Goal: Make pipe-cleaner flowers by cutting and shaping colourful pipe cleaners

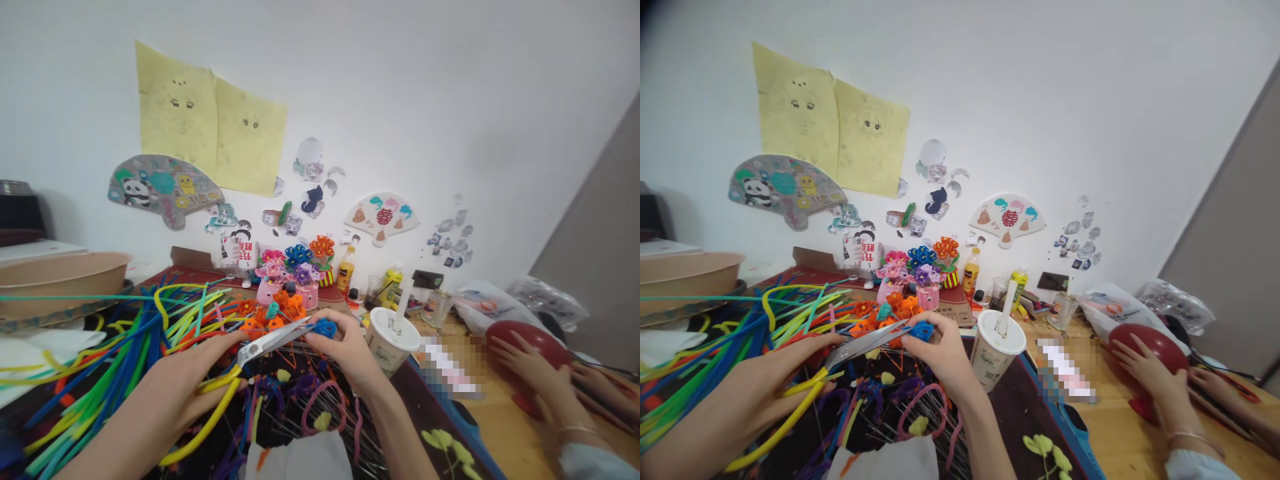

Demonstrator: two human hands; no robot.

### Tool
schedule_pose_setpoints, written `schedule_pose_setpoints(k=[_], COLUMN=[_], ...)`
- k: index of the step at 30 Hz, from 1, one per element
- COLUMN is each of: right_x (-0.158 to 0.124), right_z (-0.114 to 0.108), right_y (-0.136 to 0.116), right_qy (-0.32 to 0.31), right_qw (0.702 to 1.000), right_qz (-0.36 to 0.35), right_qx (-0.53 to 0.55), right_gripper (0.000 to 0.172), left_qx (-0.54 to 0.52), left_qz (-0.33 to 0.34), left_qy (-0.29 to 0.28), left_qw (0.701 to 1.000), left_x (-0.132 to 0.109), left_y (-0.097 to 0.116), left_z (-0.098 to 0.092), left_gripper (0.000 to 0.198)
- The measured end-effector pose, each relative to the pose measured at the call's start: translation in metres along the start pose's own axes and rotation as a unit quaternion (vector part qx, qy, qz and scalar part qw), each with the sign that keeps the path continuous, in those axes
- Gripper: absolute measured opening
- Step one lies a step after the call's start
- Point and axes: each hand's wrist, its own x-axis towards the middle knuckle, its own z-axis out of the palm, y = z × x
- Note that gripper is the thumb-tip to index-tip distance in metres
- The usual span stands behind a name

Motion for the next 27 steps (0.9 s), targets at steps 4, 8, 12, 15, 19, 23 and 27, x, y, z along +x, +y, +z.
schedule_pose_setpoints(k=[4,8,12,15,19,23,27], right_x=[0.0001,-0.0001,-0.0005,-0.0003,-0.0003,-0.0009,0.0001], right_z=[-0.0002,0.001,0.0022,0.0026,0.0032,0.0032,0.0019], right_y=[0.0013,-0.001,-0.0034,-0.003,-0.0035,-0.0056,-0.0032], right_qy=[0.005,0.009,0.014,0.016,0.02,0.019,0.019], right_qw=[1.0,0.999,0.998,0.998,0.998,0.997,0.997], right_qz=[-0.002,-0.009,-0.011,-0.014,-0.02,-0.018,-0.025], right_qx=[-0.015,-0.044,-0.057,-0.06,-0.063,-0.071,-0.07], right_gripper=[0.023,0.021,0.02,0.019,0.019,0.017,0.016], left_qx=[-0.028,-0.053,-0.067,-0.064,-0.05,-0.054,-0.041], left_qz=[0.01,0.008,0.0,-0.004,-0.007,-0.007,-0.009], left_qy=[0.006,0.008,0.018,0.015,0.005,-0.005,-0.015], left_qw=[1.0,0.999,0.998,0.998,0.999,0.999,0.999], left_x=[0.0009,0.0021,0.0018,-0.0001,-0.0021,-0.0022,-0.0022], left_y=[0.004,0.0081,0.0073,0.005,0.0043,0.0064,0.0048], left_z=[-0.0026,-0.0055,-0.0043,-0.003,-0.004,-0.0049,-0.0011], left_gripper=[0.038,0.034,0.032,0.032,0.035,0.034,0.034])
